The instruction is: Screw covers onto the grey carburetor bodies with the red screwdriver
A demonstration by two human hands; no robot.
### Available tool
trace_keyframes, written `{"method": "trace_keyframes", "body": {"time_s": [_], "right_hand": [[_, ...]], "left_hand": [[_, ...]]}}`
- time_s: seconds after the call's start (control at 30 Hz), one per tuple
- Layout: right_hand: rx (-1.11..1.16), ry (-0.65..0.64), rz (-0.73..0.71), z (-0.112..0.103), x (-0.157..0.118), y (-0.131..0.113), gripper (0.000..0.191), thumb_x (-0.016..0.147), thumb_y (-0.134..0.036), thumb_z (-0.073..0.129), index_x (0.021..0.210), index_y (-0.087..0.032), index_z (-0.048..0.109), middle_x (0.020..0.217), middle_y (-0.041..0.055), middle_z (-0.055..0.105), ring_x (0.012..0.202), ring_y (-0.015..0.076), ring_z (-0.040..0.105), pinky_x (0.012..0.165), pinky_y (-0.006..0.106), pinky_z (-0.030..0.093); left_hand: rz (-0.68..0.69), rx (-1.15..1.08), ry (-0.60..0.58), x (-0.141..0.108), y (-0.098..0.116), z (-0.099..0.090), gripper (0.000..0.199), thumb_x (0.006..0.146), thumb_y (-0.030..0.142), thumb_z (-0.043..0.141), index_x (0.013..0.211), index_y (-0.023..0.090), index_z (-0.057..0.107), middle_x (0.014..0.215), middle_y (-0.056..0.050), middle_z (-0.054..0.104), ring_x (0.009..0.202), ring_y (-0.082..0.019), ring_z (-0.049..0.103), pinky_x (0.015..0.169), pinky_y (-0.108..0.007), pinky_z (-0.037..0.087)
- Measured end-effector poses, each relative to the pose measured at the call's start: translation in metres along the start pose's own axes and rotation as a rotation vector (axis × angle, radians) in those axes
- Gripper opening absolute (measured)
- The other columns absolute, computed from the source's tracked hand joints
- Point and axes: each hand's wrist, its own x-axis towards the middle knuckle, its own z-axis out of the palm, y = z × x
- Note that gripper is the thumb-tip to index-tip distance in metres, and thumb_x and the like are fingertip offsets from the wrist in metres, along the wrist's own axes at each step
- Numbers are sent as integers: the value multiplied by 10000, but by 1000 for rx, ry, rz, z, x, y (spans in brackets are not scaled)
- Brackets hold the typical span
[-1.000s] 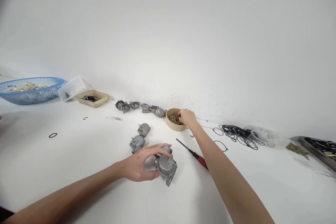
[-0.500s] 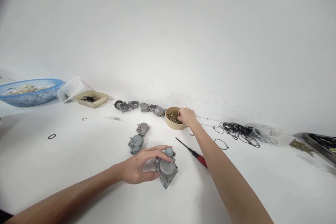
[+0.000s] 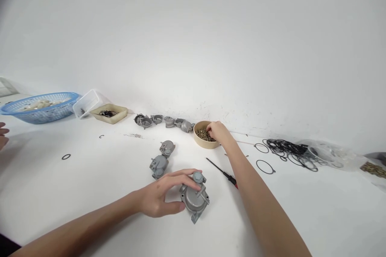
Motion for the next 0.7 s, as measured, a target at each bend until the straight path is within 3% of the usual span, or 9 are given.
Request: {"method": "trace_keyframes", "body": {"time_s": [0.17,0.3,0.4,0.53,0.63,0.7], "right_hand": [[22,17,25,5,2,-1,356,798,-13,522,820,-193,828,853,67,805,755,184,699,665,253,457],[47,30,43,-2,2,-1,306,797,-36,558,811,-176,829,829,84,801,783,203,707,695,261,489],[117,75,47,-28,-9,-5,251,824,-96,597,852,-179,832,865,75,806,803,201,720,765,273,531],[545,241,-7,-85,-47,-30,136,827,-241,697,857,-187,818,872,60,801,787,212,727,715,298,563],[743,202,-152,-118,-91,-59,132,829,-318,752,840,-201,812,858,54,790,776,201,709,683,294,554],[802,99,-299,-125,-122,-76,109,846,-297,752,824,-208,810,857,51,782,770,181,691,695,292,546]], "left_hand": [[5,22,-8,0,2,3,601,797,162,698,1379,248,578,1495,-111,514,1497,-350,300,1181,-505,348],[-41,18,47,0,1,15,647,794,383,849,1355,248,557,1565,-152,410,1474,-379,334,1168,-506,356],[-66,24,90,-1,-2,24,707,776,529,887,1332,247,554,1581,-174,372,1480,-390,315,1158,-508,361],[-10,10,158,-2,-1,25,684,802,547,882,1327,256,552,1597,-165,348,1467,-383,335,1173,-513,333],[44,-10,337,-2,4,20,554,884,475,835,1315,270,555,1500,-136,475,1421,-344,402,1151,-489,359],[63,-23,460,-1,9,16,424,947,402,782,1294,273,574,1371,-114,573,1284,-301,535,1097,-461,411]]}}
